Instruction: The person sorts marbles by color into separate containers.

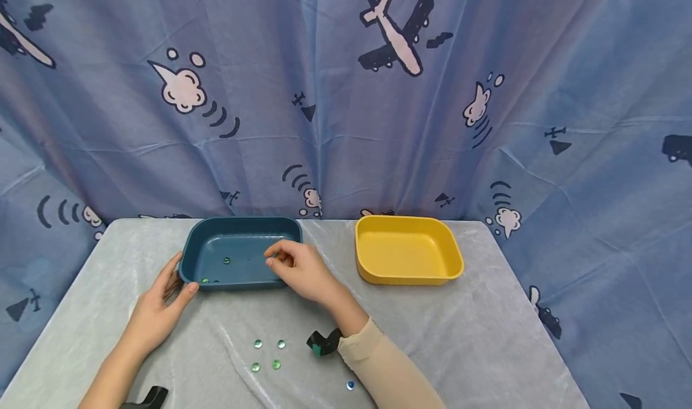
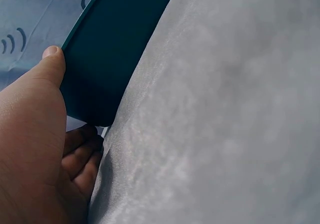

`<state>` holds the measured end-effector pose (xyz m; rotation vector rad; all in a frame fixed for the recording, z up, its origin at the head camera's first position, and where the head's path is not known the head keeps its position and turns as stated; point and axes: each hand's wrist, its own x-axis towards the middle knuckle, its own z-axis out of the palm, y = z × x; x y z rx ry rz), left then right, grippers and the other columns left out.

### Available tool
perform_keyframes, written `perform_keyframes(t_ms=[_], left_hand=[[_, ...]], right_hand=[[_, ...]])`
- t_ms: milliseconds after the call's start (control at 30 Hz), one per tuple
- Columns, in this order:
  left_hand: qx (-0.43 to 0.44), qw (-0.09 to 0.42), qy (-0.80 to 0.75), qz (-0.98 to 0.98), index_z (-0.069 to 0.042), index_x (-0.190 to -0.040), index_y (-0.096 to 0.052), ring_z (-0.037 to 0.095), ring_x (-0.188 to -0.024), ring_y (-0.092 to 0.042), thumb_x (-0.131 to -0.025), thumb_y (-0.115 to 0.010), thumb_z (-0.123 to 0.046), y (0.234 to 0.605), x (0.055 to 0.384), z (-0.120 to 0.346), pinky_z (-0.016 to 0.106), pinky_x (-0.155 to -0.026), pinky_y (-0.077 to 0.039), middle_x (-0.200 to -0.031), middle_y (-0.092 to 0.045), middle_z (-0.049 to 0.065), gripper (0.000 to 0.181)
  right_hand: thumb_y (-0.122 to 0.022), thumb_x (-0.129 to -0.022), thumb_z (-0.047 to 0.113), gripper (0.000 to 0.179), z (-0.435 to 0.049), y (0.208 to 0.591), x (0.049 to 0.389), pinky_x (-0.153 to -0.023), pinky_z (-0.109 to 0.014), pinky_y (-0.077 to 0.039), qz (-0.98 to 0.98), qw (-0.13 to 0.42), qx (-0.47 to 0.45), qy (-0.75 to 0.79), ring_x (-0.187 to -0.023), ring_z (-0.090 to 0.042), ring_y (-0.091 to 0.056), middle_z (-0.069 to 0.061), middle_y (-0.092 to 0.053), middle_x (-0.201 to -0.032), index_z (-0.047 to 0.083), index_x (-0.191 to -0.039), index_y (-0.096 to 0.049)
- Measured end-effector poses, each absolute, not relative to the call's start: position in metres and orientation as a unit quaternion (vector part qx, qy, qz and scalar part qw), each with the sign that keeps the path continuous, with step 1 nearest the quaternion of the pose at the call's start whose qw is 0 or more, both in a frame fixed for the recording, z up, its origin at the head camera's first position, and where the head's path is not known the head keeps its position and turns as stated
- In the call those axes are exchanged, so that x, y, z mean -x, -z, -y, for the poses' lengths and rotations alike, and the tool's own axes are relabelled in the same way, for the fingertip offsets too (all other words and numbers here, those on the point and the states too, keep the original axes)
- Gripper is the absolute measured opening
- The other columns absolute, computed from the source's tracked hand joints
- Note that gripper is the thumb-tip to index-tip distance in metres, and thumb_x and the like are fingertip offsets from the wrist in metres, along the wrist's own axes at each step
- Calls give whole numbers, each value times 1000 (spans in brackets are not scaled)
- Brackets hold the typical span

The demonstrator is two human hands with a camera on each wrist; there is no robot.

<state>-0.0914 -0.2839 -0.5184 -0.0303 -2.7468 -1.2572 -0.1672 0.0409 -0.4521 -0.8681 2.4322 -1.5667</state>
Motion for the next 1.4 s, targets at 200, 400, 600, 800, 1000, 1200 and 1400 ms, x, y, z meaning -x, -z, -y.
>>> perform_keyframes(t_ms=[200,400,600,800,1000,1200,1400], left_hand=[[10,64,412,909,-19,-178,-17,58,-137,-56,-111,-67,-39,517,92,285,74,-106,-46,-159,-47,35,86],[12,60,417,907,-22,-178,-17,59,-138,-55,-111,-67,-39,516,93,286,75,-106,-45,-160,-46,35,86],[14,60,415,908,-22,-178,-17,59,-138,-55,-111,-67,-40,514,94,285,75,-107,-45,-160,-46,36,85],[17,62,415,907,-21,-178,-18,60,-138,-55,-111,-67,-39,514,96,285,76,-107,-45,-160,-46,36,85],[17,64,414,908,-20,-178,-19,61,-137,-55,-111,-68,-39,515,98,285,78,-108,-44,-159,-46,38,85],[15,67,412,909,-19,-178,-19,61,-136,-55,-111,-67,-39,515,97,285,79,-107,-44,-157,-47,38,85],[12,62,419,906,-21,-178,-19,60,-137,-55,-111,-67,-39,519,93,286,78,-108,-43,-159,-47,36,84]], right_hand=[[-70,-109,19,17,-46,449,164,-59,-24,-47,-800,101,315,501,-66,-10,-56,2,-70,-87,10,-121,-77],[-71,-109,22,22,-55,450,162,-58,-24,-50,-803,135,335,473,-65,-10,-56,6,-69,-88,7,-125,-77],[-76,-107,23,25,-66,451,161,-62,-21,-51,-794,183,393,426,-65,-4,-56,11,-66,-83,6,-124,-78],[-79,-104,23,23,-72,459,159,-61,-20,-50,-780,240,411,407,-64,-3,-56,11,-67,-80,7,-121,-78],[-82,-101,17,18,-73,465,157,-61,-18,-49,-761,287,421,402,-65,0,-57,11,-69,-80,7,-115,-78],[-82,-101,17,14,-68,469,155,-62,-16,-47,-756,306,433,384,-66,3,-55,12,-66,-79,9,-113,-78],[-83,-100,18,14,-66,473,152,-62,-16,-47,-764,310,437,361,-66,3,-55,13,-65,-78,11,-111,-79]])
